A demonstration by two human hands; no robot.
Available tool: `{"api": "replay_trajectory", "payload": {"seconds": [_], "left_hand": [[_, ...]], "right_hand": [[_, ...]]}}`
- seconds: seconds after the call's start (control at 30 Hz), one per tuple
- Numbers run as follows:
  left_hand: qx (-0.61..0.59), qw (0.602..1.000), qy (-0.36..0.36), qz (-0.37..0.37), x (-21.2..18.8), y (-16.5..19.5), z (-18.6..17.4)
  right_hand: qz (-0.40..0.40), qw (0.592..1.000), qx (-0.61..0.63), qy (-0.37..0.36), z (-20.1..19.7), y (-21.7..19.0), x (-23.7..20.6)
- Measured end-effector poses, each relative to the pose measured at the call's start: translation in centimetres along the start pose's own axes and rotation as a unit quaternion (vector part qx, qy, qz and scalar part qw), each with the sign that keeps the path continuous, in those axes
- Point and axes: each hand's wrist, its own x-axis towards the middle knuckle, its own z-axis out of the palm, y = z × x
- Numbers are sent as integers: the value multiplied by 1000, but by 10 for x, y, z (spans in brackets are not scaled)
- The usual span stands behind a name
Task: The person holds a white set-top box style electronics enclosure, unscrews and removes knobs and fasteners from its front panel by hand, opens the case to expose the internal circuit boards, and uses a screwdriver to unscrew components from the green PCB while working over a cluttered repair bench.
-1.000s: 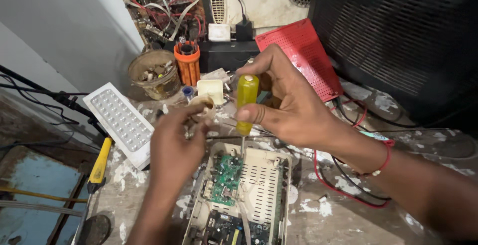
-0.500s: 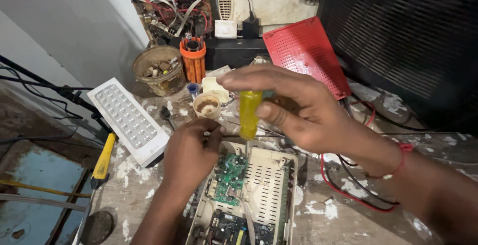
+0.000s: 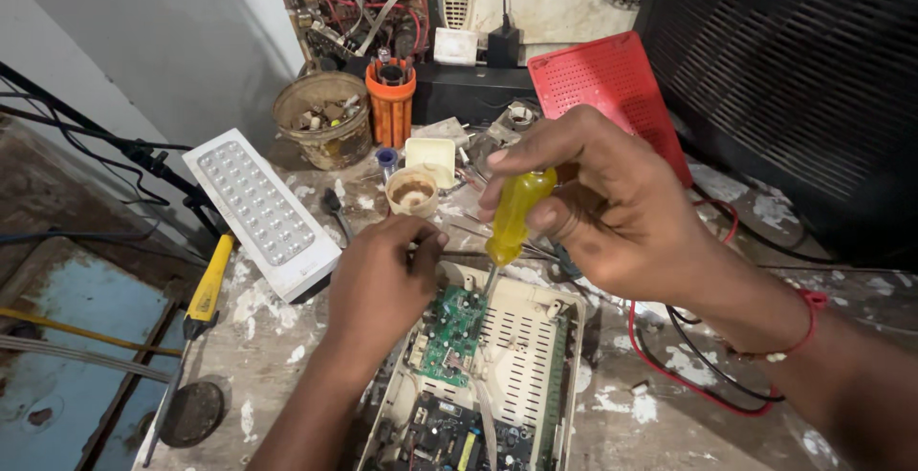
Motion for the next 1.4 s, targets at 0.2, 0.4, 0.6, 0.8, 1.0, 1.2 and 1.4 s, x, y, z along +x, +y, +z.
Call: {"api": "replay_trajectory", "payload": {"seconds": [0.2,0.4,0.6,0.8,1.0,1.2,1.4], "left_hand": [[16,999,-27,-45,-1,1,1],[18,1000,0,-22,-2,1,3],[8,996,-30,-79,-2,5,2],[12,998,-23,-58,-2,6,1],[6,998,-18,-60,-3,4,2],[8,998,-6,-57,-2,2,6],[27,999,-17,-38,-1,-3,5]], "right_hand": [[14,997,-68,19,3,-9,0],[69,979,-171,90,9,-19,2],[65,962,-248,97,10,-25,3],[24,950,-291,109,14,-25,4],[8,947,-300,114,15,-27,3],[-4,958,-274,89,3,-18,10],[75,997,-25,-26,-41,-5,18]]}}
